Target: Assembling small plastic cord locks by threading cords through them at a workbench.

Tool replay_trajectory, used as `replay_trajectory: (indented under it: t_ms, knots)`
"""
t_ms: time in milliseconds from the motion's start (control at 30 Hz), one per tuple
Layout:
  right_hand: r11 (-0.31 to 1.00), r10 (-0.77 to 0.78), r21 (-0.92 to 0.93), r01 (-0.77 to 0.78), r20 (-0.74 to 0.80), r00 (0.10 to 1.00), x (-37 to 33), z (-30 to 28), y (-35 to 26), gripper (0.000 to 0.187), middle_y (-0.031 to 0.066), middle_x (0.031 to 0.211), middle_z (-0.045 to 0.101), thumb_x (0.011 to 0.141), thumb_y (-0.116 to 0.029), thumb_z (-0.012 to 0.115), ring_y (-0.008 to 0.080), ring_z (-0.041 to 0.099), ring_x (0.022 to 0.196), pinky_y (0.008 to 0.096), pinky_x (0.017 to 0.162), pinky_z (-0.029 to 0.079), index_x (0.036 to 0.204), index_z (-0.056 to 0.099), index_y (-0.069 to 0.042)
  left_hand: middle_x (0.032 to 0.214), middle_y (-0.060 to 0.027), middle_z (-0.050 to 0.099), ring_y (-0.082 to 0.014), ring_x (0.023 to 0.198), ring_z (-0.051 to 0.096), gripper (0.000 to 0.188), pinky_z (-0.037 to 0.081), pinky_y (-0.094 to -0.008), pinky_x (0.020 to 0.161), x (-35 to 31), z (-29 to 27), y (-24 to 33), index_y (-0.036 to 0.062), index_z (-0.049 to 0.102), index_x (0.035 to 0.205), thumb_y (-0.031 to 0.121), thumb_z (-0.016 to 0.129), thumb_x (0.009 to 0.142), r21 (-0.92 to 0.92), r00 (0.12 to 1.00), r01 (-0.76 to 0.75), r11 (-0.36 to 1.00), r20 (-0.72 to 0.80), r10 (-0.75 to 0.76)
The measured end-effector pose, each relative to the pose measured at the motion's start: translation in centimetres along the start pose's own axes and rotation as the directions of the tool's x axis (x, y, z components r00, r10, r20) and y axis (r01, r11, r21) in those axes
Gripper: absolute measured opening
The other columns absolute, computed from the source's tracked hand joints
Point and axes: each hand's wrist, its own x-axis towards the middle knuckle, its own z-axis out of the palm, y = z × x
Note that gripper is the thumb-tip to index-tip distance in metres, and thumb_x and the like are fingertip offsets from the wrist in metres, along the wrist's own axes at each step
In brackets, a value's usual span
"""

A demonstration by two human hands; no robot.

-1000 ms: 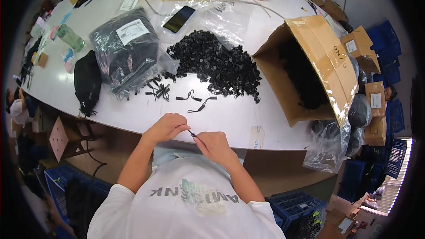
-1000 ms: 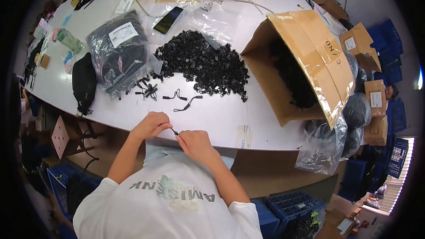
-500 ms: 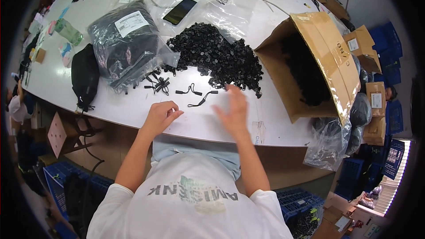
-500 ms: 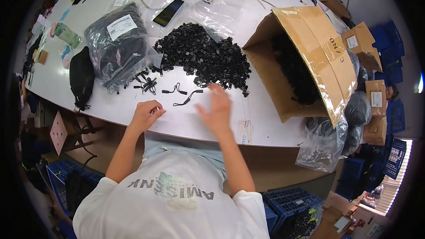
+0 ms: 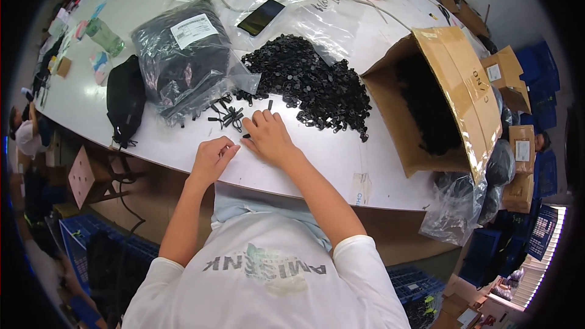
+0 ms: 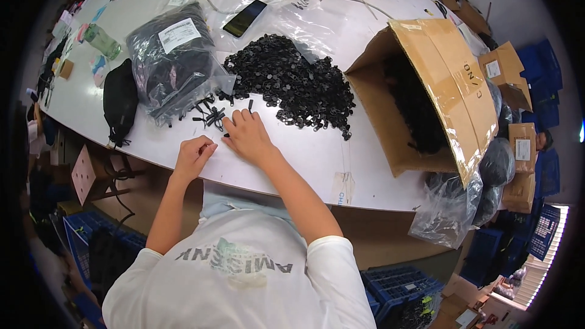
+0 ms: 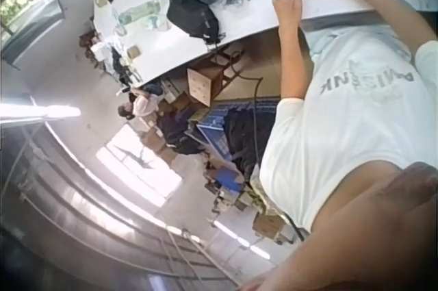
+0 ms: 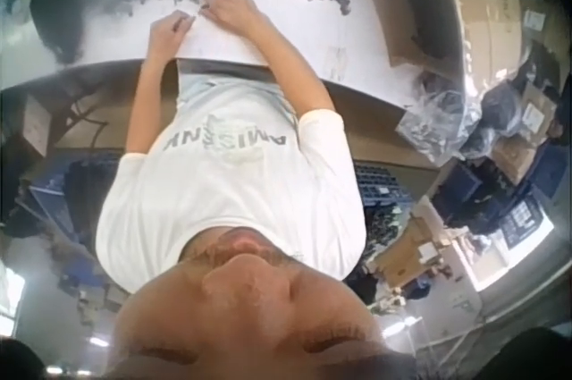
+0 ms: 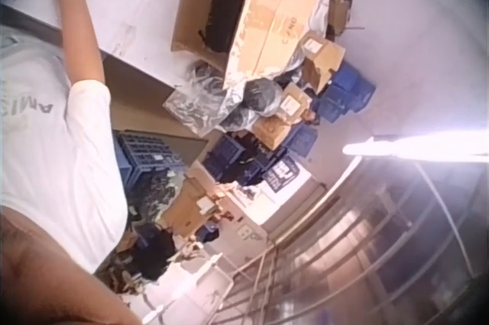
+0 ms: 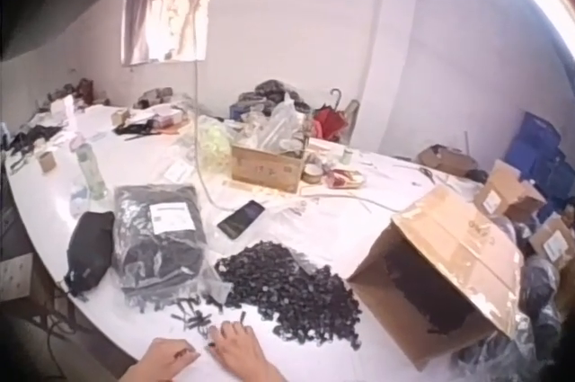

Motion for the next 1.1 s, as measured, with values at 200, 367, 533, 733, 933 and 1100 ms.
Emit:
replay_trajectory:
  t_ms: [200,367,533,733,933,1100]
  knots:
    - [0.988,-0.054,-0.144,0.046,-0.053,0.997,-0.8,2.2,1.1,0.019,0.0075,0.073,0.063,0.082,-0.024,0.062,0.0224,0.060,0.072,0.0361,0.072,0.041,0.072,0.058,-0.008,0.058,-0.0107,0.056,-0.0176,0.047,0.051,0.018,0.038,-0.0296,0.046,0.5,0.0,0.7,0.0004,0.060,0.075,0.014,0.066,0.084,-0.014,0.999,0.019,1.000,0.032,-0.019]
    - [0.996,-0.019,0.080,0.051,-0.363,0.932,-2.2,1.4,1.8,0.025,0.0064,0.053,0.058,0.081,-0.015,0.061,0.0248,0.054,0.048,0.0368,0.049,0.040,0.058,0.055,-0.008,0.059,-0.0104,0.057,-0.0217,0.050,0.056,0.021,0.041,-0.0329,0.048,2.9,0.6,0.9,0.0027,0.058,0.075,0.020,0.067,0.083,0.131,1.000,0.027,0.991,-0.009,-0.026]
    - [0.767,0.528,0.601,-0.225,-0.392,0.753,-5.5,-0.4,1.3,0.035,0.0032,0.049,0.049,0.088,-0.016,0.058,0.0202,0.045,0.042,0.0337,0.045,0.035,0.056,0.049,-0.006,0.064,-0.0116,0.062,-0.0290,0.058,0.062,0.035,0.046,-0.0399,0.052,7.2,1.7,1.8,0.0041,0.056,0.080,0.037,0.069,0.080,0.453,0.995,0.012,0.892,-0.092,0.033]
    - [-0.401,0.825,0.891,0.215,0.249,0.508,-7.9,-2.0,0.6,0.043,-0.0046,0.050,0.021,0.098,-0.027,0.044,0.0094,0.023,0.044,0.0277,0.045,0.022,0.059,0.030,-0.014,0.069,-0.0153,0.065,-0.0344,0.066,0.065,0.040,0.051,-0.0441,0.058,10.8,3.6,-0.3,0.0020,0.056,0.086,0.040,0.068,0.079,0.698,0.990,0.086,0.711,0.019,-0.139]
    - [-0.511,0.790,0.822,0.253,0.334,0.514,-10.8,-2.2,1.4,0.039,-0.0043,0.047,0.025,0.096,-0.027,0.045,0.0081,0.023,0.037,0.0253,0.040,0.023,0.061,0.035,-0.013,0.072,-0.0173,0.066,-0.0358,0.065,0.066,0.025,0.052,-0.0462,0.059,11.7,4.2,-0.7,0.0011,0.058,0.084,0.025,0.063,0.079,0.711,0.994,0.051,0.701,0.031,-0.104]
    - [-0.436,0.840,0.873,0.219,0.308,0.447,-11.7,-2.7,1.0,0.037,-0.0041,0.046,0.027,0.093,-0.026,0.046,0.0076,0.022,0.035,0.0252,0.037,0.022,0.061,0.037,-0.013,0.068,-0.0156,0.064,-0.0343,0.065,0.064,0.018,0.050,-0.0465,0.060,11.1,4.1,-1.5,0.0038,0.057,0.085,0.020,0.061,0.078,0.708,0.994,0.054,0.704,0.031,-0.107]
